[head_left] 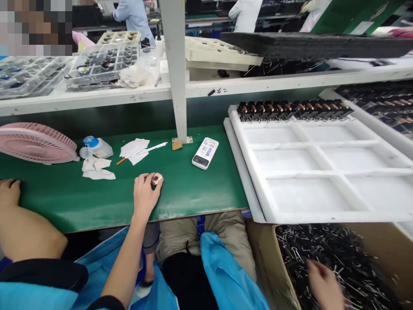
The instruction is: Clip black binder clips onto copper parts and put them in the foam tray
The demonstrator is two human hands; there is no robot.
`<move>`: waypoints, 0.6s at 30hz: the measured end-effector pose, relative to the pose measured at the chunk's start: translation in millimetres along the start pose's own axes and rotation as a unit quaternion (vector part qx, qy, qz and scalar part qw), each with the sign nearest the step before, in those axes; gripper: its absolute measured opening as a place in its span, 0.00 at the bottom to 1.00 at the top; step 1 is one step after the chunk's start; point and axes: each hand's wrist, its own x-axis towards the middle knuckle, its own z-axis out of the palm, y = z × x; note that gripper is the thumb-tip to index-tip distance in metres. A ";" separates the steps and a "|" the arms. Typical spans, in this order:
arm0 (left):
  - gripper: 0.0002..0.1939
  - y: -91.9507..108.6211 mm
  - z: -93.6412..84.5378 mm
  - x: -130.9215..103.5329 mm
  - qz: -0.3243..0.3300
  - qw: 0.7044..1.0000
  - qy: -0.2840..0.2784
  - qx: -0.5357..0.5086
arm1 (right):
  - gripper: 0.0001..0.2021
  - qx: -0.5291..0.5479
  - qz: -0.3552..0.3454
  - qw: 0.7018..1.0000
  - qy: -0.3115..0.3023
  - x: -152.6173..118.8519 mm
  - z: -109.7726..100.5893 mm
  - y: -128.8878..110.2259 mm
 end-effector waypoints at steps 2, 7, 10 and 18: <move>0.19 -0.2 -1.9 -0.7 0.013 0.999 -0.007 -0.043 | 0.13 -0.044 -0.004 0.992 -0.122 21.5 24.2 12.3; 0.17 -0.5 -7.0 0.4 0.003 0.983 -0.039 -0.178 | 0.21 -0.097 -0.044 0.968 -0.227 36.2 77.5 15.6; 0.20 -5.2 -5.8 -0.4 -0.040 0.955 -0.035 -0.292 | 0.21 -0.070 -0.089 0.962 -0.250 44.6 86.7 13.1; 0.24 -14.9 -11.0 4.9 -0.139 0.862 -0.014 -0.488 | 0.20 -0.094 -0.052 0.978 -0.180 71.5 64.8 17.5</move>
